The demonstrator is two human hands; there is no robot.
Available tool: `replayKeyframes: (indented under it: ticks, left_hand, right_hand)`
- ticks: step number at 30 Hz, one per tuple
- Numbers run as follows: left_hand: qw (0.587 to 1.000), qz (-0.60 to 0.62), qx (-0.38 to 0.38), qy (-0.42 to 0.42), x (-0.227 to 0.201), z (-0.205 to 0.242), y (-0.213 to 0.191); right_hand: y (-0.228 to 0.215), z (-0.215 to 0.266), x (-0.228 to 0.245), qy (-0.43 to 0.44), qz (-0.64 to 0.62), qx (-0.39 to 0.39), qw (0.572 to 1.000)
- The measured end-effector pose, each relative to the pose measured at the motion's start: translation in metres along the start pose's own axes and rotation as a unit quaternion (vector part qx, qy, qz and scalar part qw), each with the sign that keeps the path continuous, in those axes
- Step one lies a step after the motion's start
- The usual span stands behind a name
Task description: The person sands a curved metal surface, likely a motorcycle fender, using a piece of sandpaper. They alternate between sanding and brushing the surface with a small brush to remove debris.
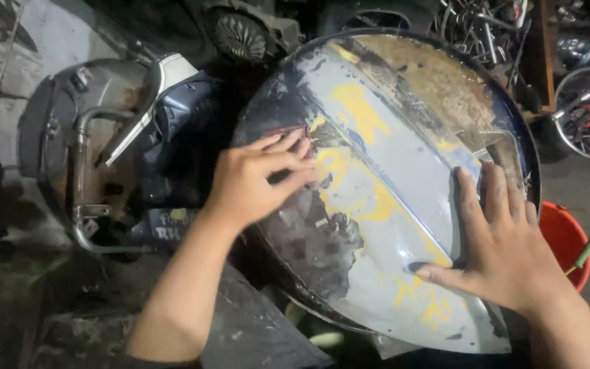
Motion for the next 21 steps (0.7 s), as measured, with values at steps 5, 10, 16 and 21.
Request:
replayKeyframes:
  ticks: [5,10,16,21]
  left_hand:
    - [0.996,0.034,0.0,0.085,-0.028,0.003,0.01]
    - [0.999,-0.033,0.004,0.043,-0.018,0.007,0.006]
    - [0.999,0.031,-0.007,0.028,0.002,0.001,-0.005]
    - [0.995,0.022,0.005,0.092,-0.037,0.004,0.008]
  right_hand:
    - [0.002,-0.003,-0.004,0.016,0.009,0.019,1.0]
    - [-0.003,-0.001,-0.001,0.011,-0.013,0.005,1.0]
    - [0.0,-0.004,-0.001,0.008,-0.012,0.015,1.0]
    - [-0.002,-0.006,-0.002,0.003,-0.016,0.003,1.0]
Point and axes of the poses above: each hand's wrist, its own z-axis away from the middle knuckle, its own y-axis out of the palm, x = y × z, the point moved 8 cm from there along -z, towards the middle knuckle, and after that the axes turned 3 degrees about -z, right-handed, at the moved point
